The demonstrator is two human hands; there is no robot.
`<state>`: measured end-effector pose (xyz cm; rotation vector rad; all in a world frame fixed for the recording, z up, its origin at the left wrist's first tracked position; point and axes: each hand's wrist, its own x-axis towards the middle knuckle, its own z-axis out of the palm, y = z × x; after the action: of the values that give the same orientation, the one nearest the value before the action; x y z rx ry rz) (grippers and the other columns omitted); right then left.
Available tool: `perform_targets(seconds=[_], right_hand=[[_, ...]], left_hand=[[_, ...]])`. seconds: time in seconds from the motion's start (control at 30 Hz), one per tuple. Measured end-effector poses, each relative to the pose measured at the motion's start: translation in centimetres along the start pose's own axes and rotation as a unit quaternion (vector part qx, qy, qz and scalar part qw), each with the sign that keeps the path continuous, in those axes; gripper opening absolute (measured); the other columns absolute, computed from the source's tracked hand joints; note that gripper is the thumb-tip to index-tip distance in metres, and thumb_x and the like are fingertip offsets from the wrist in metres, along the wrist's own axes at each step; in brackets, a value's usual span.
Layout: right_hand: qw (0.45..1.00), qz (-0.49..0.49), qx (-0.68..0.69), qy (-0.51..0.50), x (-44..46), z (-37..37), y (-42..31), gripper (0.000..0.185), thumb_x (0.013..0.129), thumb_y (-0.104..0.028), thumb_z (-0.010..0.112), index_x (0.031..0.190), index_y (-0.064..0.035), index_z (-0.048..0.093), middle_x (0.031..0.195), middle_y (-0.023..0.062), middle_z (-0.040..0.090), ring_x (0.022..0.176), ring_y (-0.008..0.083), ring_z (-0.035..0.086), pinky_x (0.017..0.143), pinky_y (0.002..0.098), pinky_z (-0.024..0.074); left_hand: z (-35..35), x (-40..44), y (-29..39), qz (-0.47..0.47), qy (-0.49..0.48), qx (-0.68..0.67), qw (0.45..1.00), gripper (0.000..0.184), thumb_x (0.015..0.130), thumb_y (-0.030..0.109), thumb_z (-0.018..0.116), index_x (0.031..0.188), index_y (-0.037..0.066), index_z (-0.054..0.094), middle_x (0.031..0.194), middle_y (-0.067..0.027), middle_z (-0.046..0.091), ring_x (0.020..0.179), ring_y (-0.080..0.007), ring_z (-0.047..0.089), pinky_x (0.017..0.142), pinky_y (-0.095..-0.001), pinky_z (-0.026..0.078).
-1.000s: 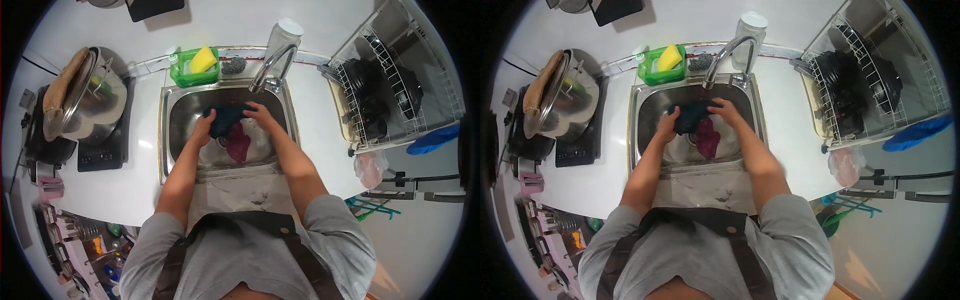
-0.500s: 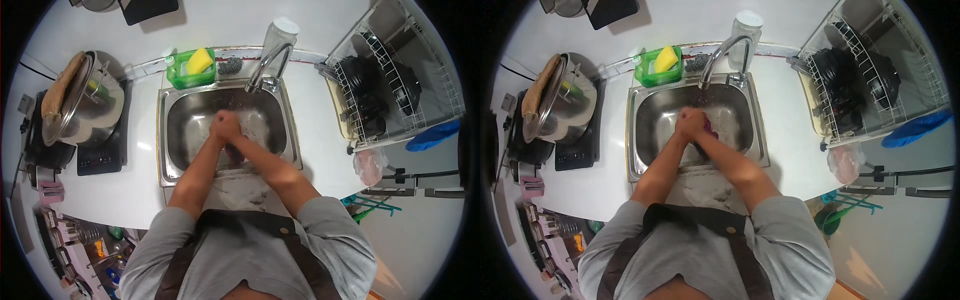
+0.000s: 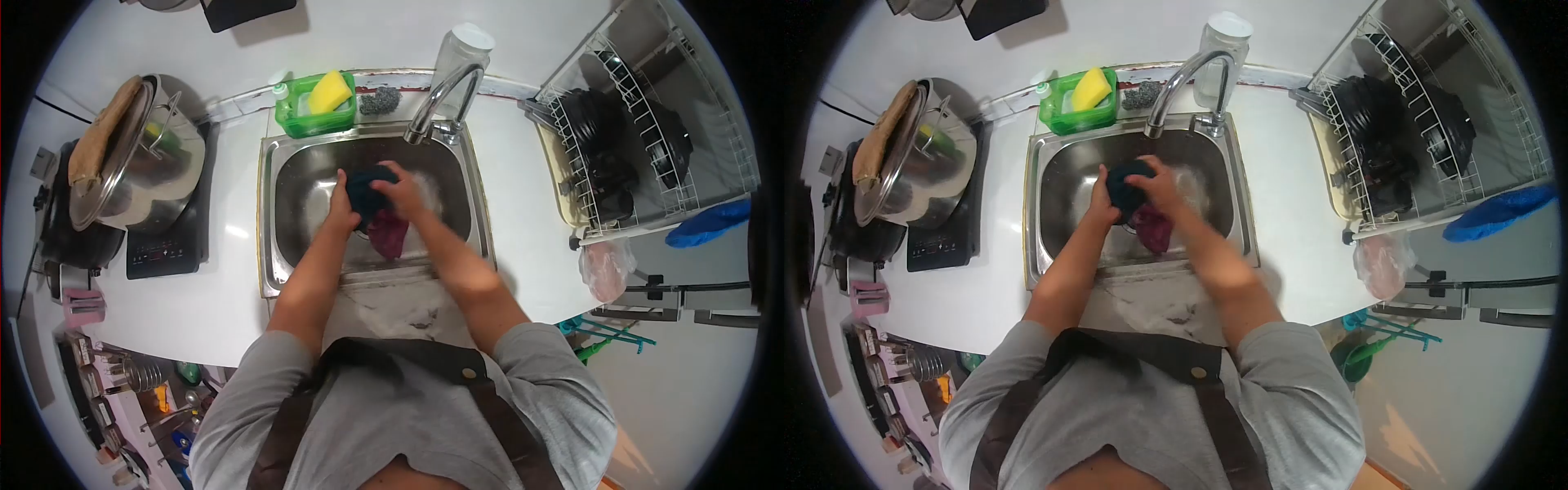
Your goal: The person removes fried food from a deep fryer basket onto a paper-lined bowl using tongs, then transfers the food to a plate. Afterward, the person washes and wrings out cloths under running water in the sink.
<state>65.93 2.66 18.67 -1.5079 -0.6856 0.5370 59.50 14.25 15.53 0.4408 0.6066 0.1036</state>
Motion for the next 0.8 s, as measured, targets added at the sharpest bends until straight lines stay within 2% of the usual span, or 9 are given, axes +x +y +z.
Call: perform_targets(seconds=[0.03,0.1,0.17,0.27,0.4,0.47,0.63,0.7,0.8], right_hand=[[0.982,-0.13,-0.027,0.134,0.1,2.5,-0.3,0.021,0.064,-0.016,0.071,0.076,-0.0029,0.059,0.067,0.0064,0.06,0.061,0.0145,0.056,0.063,0.0282,0.0457],[0.958,-0.19,-0.125,0.176,0.4,5.0,0.0,0.018,0.063,-0.014,0.068,0.07,-0.0021,0.057,0.064,0.0097,0.058,0.059,0.0169,0.056,0.063,0.0283,0.0452],[0.92,-0.243,-0.22,0.215,0.6,4.5,0.7,0.016,0.063,-0.012,0.066,0.064,-0.0012,0.055,0.062,0.0131,0.056,0.057,0.0194,0.055,0.062,0.0284,0.0448],[0.92,-0.068,-0.241,0.301,1.9,1.7,0.6,0.014,0.062,-0.01,0.062,0.06,-0.0008,0.052,0.059,0.0175,0.052,0.054,0.0247,0.053,0.059,0.0297,0.0437],[0.941,-0.268,-0.116,0.172,-1.4,4.0,-0.6,0.013,0.062,-0.013,0.064,0.066,-0.0027,0.057,0.064,0.0166,0.055,0.064,0.0311,0.057,0.06,0.0355,0.0445],[0.937,-0.196,-0.183,0.224,0.5,0.7,2.0,0.015,0.064,-0.012,0.065,0.062,-0.0033,0.052,0.061,0.0142,0.055,0.06,0.0251,0.055,0.058,0.0323,0.0432],[0.957,-0.061,-0.192,0.207,-0.2,3.2,1.3,0.012,0.07,-0.01,0.064,0.062,-0.0062,0.055,0.062,0.0099,0.058,0.062,0.0178,0.059,0.058,0.0302,0.0447],[0.951,-0.104,-0.201,0.211,-0.2,3.3,1.1,0.012,0.072,-0.011,0.062,0.063,-0.0049,0.056,0.062,0.0114,0.058,0.06,0.0207,0.057,0.057,0.032,0.0438],[0.915,-0.153,-0.182,0.326,1.6,2.3,3.6,0.02,0.076,-0.017,0.055,0.063,-0.002,0.054,0.059,0.0162,0.055,0.052,0.0311,0.047,0.053,0.0387,0.039]], left_hand=[[-0.4,1.3,-0.7,-0.025,-0.012,-0.009,1.0,0.06,0.078,0.061,0.044,0.099,0.006,0.054,0.093,-0.0105,0.059,0.082,-0.0245,0.059,0.078,-0.0417,0.047],[-0.8,3.7,-1.6,-0.121,-0.578,-0.225,0.775,0.053,0.08,0.058,0.043,0.092,0.008,0.055,0.089,-0.0075,0.059,0.082,-0.022,0.059,0.076,-0.0393,0.047],[-0.4,2.6,-3.2,-0.085,-0.157,-0.246,0.953,0.035,0.085,0.044,0.043,0.083,0.01,0.054,0.08,-0.0032,0.057,0.077,-0.018,0.057,0.074,-0.0355,0.047],[0.5,2.3,-2.9,-0.02,-0.033,0.098,0.994,0.025,0.085,0.032,0.041,0.08,0.011,0.054,0.079,-0.0016,0.056,0.078,-0.0156,0.056,0.075,-0.0319,0.045],[1.0,1.5,-6.7,0.14,-0.424,-0.47,0.762,0.023,0.085,0.03,0.041,0.081,0.011,0.054,0.078,-0.0022,0.056,0.074,-0.016,0.058,0.07,-0.0344,0.048],[1.2,0.2,-3.8,0.018,-0.158,-0.129,0.979,0.024,0.086,0.029,0.041,0.084,0.009,0.054,0.081,-0.005,0.058,0.076,-0.0181,0.058,0.071,-0.0365,0.049],[-1.4,4.1,-3.2,-0.04,-0.031,0.002,0.999,0.031,0.089,0.031,0.036,0.085,0.008,0.055,0.079,-0.0062,0.059,0.066,-0.0211,0.058,0.071,-0.0356,0.048],[-8.4,10.8,-5.2,0.017,-0.494,-0.141,0.858,0.031,0.088,0.033,0.037,0.082,0.008,0.056,0.08,-0.0057,0.059,0.069,-0.0208,0.059,0.066,-0.0349,0.049],[1.9,0.2,-2.5,-0.089,-0.024,0.108,0.99,0.027,0.087,0.032,0.041,0.08,0.01,0.055,0.079,-0.0045,0.059,0.072,-0.0198,0.057,0.066,-0.0344,0.049]])
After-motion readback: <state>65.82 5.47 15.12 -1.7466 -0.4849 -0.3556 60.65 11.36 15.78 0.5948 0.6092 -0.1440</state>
